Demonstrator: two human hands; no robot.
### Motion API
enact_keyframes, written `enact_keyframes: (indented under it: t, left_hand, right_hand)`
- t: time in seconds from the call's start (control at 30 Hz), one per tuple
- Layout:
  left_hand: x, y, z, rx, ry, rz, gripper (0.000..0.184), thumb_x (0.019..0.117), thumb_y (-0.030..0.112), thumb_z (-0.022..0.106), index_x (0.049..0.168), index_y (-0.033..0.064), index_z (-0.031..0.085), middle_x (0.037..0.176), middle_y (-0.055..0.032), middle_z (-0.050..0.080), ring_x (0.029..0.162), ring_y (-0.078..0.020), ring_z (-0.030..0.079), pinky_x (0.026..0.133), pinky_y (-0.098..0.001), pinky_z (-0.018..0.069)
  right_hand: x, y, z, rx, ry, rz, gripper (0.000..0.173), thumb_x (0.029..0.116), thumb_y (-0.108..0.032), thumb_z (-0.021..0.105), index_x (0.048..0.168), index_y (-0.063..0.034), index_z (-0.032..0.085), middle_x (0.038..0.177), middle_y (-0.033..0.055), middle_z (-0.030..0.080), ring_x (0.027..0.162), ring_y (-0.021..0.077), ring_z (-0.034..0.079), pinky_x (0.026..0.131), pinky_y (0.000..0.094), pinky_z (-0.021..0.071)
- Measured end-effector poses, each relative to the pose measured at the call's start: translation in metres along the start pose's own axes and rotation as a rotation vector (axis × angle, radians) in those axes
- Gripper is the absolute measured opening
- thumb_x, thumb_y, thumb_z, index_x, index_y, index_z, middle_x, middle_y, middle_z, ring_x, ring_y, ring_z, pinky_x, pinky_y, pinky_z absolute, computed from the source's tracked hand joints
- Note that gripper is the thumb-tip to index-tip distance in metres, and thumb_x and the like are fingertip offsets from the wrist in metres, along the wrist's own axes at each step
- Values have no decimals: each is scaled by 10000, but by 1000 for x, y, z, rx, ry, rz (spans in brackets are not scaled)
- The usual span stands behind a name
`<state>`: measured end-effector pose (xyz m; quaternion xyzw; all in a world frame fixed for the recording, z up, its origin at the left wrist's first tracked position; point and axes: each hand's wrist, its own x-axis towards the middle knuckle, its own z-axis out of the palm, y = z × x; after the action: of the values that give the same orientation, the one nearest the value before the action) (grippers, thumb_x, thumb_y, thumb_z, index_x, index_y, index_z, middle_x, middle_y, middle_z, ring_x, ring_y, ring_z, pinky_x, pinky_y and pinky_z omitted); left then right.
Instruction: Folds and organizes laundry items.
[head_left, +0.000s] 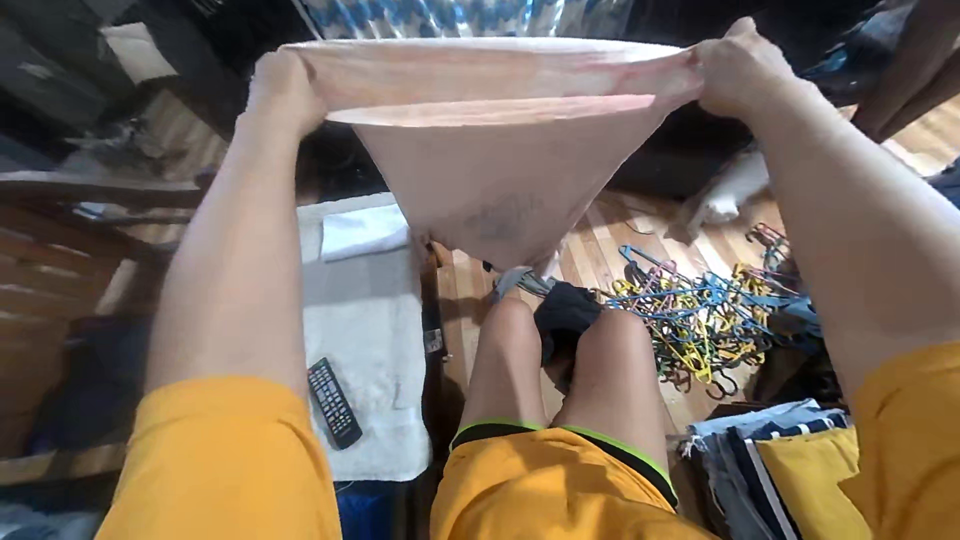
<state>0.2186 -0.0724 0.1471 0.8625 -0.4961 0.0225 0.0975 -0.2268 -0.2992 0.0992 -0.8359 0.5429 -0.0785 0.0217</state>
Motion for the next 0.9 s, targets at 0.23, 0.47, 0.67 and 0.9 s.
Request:
enact_keyframes:
  t: [0.23, 0.47, 0.67, 0.9]
  left_hand:
    - [-15, -14, -12, 38, 5, -17, 227, 968, -42, 540, 1131, -63, 698, 1265, -372, 602, 1242, -573, 537, 1008, -757, 389]
    - [-12, 3, 1, 170, 18, 62, 200, 954, -87, 551, 1093, -63, 693, 1330, -310, 591, 1250, -564, 534, 967, -768, 417]
    - [-6, 20, 16, 156, 24, 169, 200, 984, -57, 540, 1120, -71, 685, 1363, -298, 565, 1266, -544, 527, 997, -747, 409]
    - [-8, 30, 31, 128, -14, 221, 225, 998, -23, 525, 1124, -48, 709, 1325, -341, 563, 1238, -559, 535, 955, -752, 428]
  right_hand:
    - [-6, 3, 15, -25, -56, 153, 223, 961, -24, 587, 1094, 147, 638, 1236, 405, 588, 1205, 604, 544, 869, 792, 426]
    - [0, 33, 1, 325, 178, 221, 381, 967, -183, 607, 1133, 159, 630, 1224, 381, 610, 1155, 532, 605, 977, 707, 435]
    - [-16, 54, -16, 131, 157, 173, 276, 966, -48, 558, 1165, 118, 652, 1292, 422, 555, 1238, 611, 516, 947, 783, 391]
    - [-46, 72, -11, 12, 179, 214, 390, 1015, -189, 530, 1309, 63, 581, 1434, 432, 406, 1177, 672, 500, 885, 832, 367]
